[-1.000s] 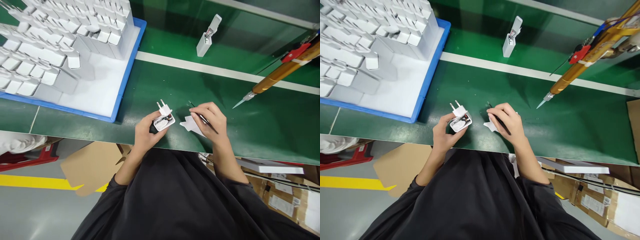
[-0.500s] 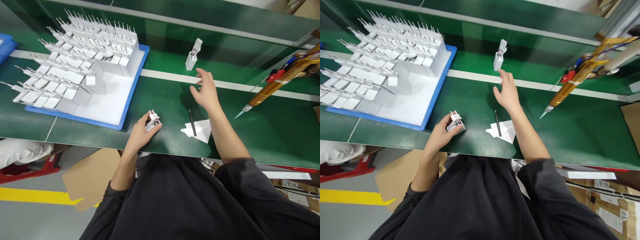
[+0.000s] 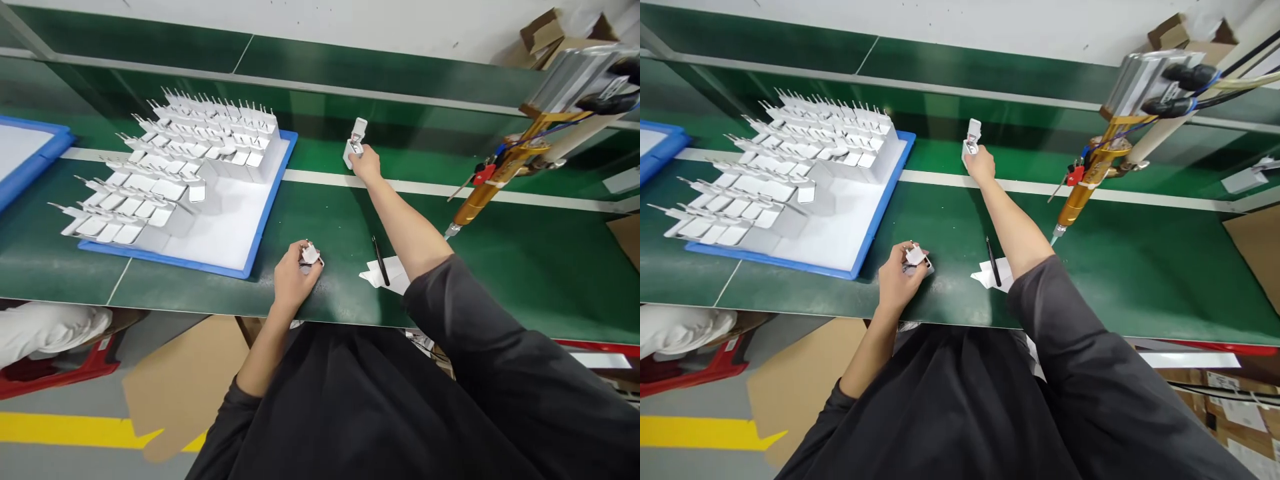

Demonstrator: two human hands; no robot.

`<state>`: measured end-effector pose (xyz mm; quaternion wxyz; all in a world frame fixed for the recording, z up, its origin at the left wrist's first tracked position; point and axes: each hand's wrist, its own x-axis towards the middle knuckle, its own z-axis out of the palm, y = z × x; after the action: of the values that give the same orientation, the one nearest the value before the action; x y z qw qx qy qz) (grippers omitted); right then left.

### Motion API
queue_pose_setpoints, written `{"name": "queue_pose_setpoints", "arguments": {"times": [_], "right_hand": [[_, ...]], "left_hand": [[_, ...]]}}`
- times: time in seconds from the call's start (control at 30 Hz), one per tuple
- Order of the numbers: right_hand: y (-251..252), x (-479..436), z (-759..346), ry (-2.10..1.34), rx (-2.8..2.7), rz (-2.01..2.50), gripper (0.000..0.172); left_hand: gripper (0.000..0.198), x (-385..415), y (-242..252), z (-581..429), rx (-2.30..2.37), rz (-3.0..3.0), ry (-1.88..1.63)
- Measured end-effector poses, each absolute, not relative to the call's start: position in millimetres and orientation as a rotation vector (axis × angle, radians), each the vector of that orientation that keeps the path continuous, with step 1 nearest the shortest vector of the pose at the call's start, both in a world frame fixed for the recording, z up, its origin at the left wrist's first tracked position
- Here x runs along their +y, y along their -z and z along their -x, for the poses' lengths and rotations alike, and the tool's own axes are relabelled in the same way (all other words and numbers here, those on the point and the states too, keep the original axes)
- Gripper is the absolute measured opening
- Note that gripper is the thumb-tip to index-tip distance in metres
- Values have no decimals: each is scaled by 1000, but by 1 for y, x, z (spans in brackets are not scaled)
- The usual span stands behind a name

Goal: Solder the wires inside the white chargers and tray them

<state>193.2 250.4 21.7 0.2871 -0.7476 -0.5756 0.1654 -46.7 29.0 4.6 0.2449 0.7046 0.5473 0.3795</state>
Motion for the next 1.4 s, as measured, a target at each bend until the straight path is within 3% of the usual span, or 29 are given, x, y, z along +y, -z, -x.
{"name": "queue_pose_setpoints", "arguments": {"times": [0.13,0.33,0.53,0.63,0.7,0.87,0.97,1.07,1.2,1.4], "right_hand": [[-36,190,-177,-531,-1720,1807,35],[-48,60,-165,-569,-2137,1649,43],[-27,11,-159,-537,-2237,1772,53],[-29,-4,-168,-577,-2150,1669,63],[-39,-18,-180,-567,-1999,1536,60],[-64,-41,-235,69,-1336,1199,40],[-62,-33,-281,297,-1154,1155,49],[-52,-13,-320,13,-1091,1239,61],[-55,16,-335,-464,-1091,1414,58],[-92,53,-308,-770,-994,1469,24]], "left_hand": [[33,30,-5,55,1411,-2218,-997],[56,20,-21,70,1250,-2478,-692],[33,17,-14,66,1409,-2352,-891],[29,14,-10,62,1495,-2231,-896],[28,13,-8,61,1514,-2168,-879],[32,8,-8,61,1605,-2215,-725],[40,4,-13,61,1709,-2370,-484],[39,4,-16,62,1684,-2469,-370],[45,22,-12,73,1730,-2455,-475],[69,41,-23,86,1756,-2406,-827]]}}
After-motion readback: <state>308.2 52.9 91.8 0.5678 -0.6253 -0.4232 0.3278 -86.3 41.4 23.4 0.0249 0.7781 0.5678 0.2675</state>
